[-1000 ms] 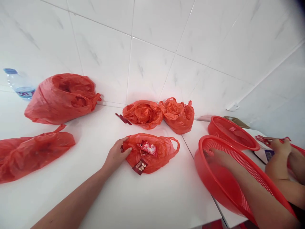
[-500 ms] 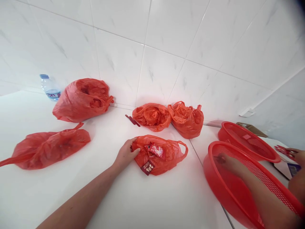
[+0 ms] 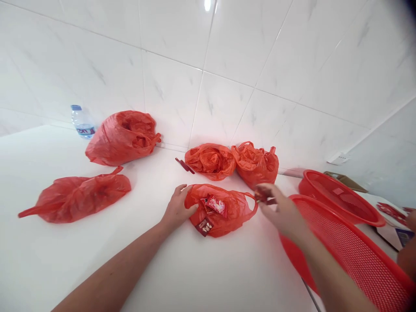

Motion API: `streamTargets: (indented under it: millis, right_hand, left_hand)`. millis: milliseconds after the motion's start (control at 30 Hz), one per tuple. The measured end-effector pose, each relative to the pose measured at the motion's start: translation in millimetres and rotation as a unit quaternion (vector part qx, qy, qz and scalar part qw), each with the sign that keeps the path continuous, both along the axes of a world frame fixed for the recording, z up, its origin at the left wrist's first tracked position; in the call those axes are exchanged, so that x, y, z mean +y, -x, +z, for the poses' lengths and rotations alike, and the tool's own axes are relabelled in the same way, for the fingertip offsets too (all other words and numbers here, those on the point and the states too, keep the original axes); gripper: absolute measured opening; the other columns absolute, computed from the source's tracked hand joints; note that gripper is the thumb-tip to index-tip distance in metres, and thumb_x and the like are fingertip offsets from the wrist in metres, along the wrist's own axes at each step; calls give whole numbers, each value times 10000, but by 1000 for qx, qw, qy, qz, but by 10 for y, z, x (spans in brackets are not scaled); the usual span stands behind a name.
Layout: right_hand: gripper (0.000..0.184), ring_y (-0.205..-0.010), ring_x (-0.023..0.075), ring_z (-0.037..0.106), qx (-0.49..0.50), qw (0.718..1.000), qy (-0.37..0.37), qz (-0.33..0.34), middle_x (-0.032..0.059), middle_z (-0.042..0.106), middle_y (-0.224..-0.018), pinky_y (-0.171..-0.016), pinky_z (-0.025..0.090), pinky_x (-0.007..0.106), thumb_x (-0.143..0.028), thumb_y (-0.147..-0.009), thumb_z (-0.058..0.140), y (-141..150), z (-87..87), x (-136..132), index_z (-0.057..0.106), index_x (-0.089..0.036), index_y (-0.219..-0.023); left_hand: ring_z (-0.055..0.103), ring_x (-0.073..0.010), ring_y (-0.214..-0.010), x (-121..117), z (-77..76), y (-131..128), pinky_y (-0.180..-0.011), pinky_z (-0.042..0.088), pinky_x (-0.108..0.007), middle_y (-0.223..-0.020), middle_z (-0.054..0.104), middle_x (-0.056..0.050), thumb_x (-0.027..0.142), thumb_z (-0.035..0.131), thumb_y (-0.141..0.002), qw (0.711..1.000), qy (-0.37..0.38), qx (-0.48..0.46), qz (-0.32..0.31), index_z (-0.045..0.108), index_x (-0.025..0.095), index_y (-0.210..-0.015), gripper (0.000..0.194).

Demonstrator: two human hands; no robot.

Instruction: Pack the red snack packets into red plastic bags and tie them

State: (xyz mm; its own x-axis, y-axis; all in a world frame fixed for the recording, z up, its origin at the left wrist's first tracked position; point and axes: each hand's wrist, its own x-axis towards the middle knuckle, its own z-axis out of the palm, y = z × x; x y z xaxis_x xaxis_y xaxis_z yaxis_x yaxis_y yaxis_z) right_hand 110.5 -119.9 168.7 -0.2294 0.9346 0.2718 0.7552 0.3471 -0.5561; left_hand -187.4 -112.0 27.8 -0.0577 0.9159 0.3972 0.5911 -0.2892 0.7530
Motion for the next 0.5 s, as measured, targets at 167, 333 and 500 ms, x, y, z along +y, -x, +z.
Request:
streamTargets:
  millis: [167,333,500]
  right_hand:
    - [402,-920,172,574,206,969,101,92,18,612,-996,-835,451,342,-253,-794,550,473,-492,76,496,-276,-1192]
    - [401,-879,163,574,409,885,170,140,7,612,-987,-777,470,311,-257,-753,602,575,-742,294,533,-280,-1147]
    - [344,-838,181,612,530,785,270,175,-5,625,-926,-755,500,330,-239,-696,634,554,-969,377,588,-266,-1035]
  left_hand:
    - [441,-285,-1224,-181,128,-59,-1035,355,-449,-1339,468,-110,318,603,-776,972,-177,148,-39,547,248,-1223,455]
    - [568,-241,-917,-372,95,-129,-830,436,-374,-1022,622,-80,495,641,-752,933,-164,258,-189,628,239,-1054,396]
    - [580,-187,-833,-442,4,-169,-792,417,-334,-907,649,-25,316,559,-857,922,-151,301,-191,634,263,-1024,191]
